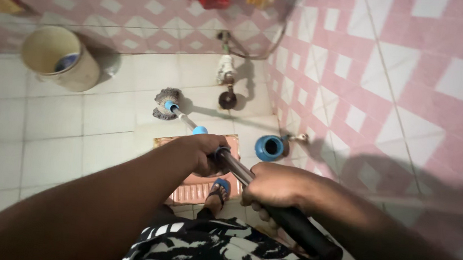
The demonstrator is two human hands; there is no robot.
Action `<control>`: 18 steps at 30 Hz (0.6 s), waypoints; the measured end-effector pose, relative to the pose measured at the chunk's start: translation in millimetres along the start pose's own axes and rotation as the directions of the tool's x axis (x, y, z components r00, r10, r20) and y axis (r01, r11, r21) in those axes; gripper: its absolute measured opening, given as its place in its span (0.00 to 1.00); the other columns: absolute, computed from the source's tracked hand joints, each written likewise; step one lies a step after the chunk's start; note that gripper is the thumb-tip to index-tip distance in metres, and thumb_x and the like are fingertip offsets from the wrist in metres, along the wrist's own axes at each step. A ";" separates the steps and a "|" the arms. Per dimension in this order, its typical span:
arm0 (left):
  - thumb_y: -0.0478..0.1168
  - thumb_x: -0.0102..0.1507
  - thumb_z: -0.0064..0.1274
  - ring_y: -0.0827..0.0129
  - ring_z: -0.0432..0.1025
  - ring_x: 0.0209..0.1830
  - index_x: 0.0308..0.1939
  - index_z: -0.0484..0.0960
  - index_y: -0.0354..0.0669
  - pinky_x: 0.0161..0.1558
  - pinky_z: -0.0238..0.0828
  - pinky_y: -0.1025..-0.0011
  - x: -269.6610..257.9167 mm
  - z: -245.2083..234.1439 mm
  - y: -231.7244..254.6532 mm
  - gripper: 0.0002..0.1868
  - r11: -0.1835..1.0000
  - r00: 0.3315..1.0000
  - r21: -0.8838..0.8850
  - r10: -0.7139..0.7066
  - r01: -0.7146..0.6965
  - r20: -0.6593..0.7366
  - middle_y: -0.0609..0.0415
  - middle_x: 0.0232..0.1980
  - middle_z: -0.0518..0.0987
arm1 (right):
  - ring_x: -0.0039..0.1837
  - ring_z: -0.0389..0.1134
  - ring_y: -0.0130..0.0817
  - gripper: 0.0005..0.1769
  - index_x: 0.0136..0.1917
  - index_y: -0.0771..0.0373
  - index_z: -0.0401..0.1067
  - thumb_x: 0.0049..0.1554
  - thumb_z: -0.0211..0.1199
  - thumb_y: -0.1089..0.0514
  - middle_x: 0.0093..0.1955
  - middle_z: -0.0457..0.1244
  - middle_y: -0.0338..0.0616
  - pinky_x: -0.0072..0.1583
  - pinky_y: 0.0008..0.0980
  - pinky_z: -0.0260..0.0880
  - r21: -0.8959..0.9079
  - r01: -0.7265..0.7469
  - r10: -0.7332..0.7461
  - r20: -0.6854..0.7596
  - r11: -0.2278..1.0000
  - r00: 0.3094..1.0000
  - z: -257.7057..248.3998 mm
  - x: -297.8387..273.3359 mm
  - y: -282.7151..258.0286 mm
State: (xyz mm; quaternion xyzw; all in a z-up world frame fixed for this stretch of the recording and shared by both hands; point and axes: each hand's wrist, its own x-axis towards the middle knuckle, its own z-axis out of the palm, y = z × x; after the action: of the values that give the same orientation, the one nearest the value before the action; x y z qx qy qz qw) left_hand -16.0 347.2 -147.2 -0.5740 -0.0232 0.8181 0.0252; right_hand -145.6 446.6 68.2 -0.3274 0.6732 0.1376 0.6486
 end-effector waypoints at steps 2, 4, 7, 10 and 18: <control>0.40 0.66 0.52 0.69 0.73 0.22 0.27 0.70 0.42 0.38 0.83 0.64 -9.5 -16.4 7.1 0.14 0.997 0.999 -0.072 0.024 -0.027 -0.031 0.57 0.25 0.72 | 0.30 0.64 0.28 0.07 0.46 0.71 0.71 0.57 0.58 0.63 0.32 0.63 0.41 0.31 0.31 0.69 -0.057 0.029 -0.029 -0.003 0.998 1.000 3.0 9.6 -17.8; 0.39 0.66 0.53 0.70 0.71 0.21 0.27 0.70 0.41 0.38 0.83 0.65 -21.0 -36.8 12.9 0.14 0.985 0.998 -0.162 0.052 -0.058 -0.039 0.57 0.25 0.71 | 0.29 0.65 0.29 0.08 0.44 0.72 0.71 0.57 0.57 0.63 0.31 0.63 0.42 0.31 0.31 0.70 -0.130 0.057 -0.057 0.006 0.990 0.998 8.2 16.2 -38.4; 0.38 0.66 0.53 0.70 0.72 0.22 0.28 0.68 0.39 0.38 0.84 0.65 -34.8 -68.4 18.6 0.14 0.948 0.994 -0.299 0.107 -0.113 -0.037 0.56 0.26 0.71 | 0.28 0.65 0.31 0.11 0.40 0.74 0.71 0.57 0.59 0.61 0.29 0.64 0.44 0.30 0.32 0.70 -0.269 0.085 -0.087 0.003 0.960 0.996 17.5 23.3 -69.8; 0.38 0.67 0.53 0.69 0.72 0.24 0.30 0.68 0.37 0.39 0.84 0.63 -41.1 -97.3 21.8 0.13 0.899 0.987 -0.408 0.144 -0.158 -0.065 0.55 0.27 0.71 | 0.27 0.66 0.33 0.12 0.40 0.73 0.71 0.57 0.61 0.59 0.29 0.65 0.45 0.30 0.33 0.69 -0.443 0.093 -0.123 -0.038 0.892 0.992 28.1 30.0 -97.4; 0.40 0.69 0.52 0.65 0.75 0.30 0.35 0.71 0.38 0.38 0.82 0.65 -33.8 -179.4 23.7 0.12 0.682 0.988 -0.717 0.140 -0.141 -0.061 0.53 0.32 0.75 | 0.28 0.67 0.32 0.15 0.50 0.70 0.68 0.56 0.63 0.57 0.32 0.64 0.47 0.29 0.32 0.70 -0.221 0.217 -0.174 0.197 0.951 0.965 43.9 44.1 -149.0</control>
State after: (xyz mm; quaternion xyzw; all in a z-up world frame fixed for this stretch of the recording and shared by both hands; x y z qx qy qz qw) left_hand 163.8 322.9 -178.0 -0.5385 -0.2971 0.7429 -0.2641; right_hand -16.5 350.3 56.0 -0.4553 0.5561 0.1812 0.6713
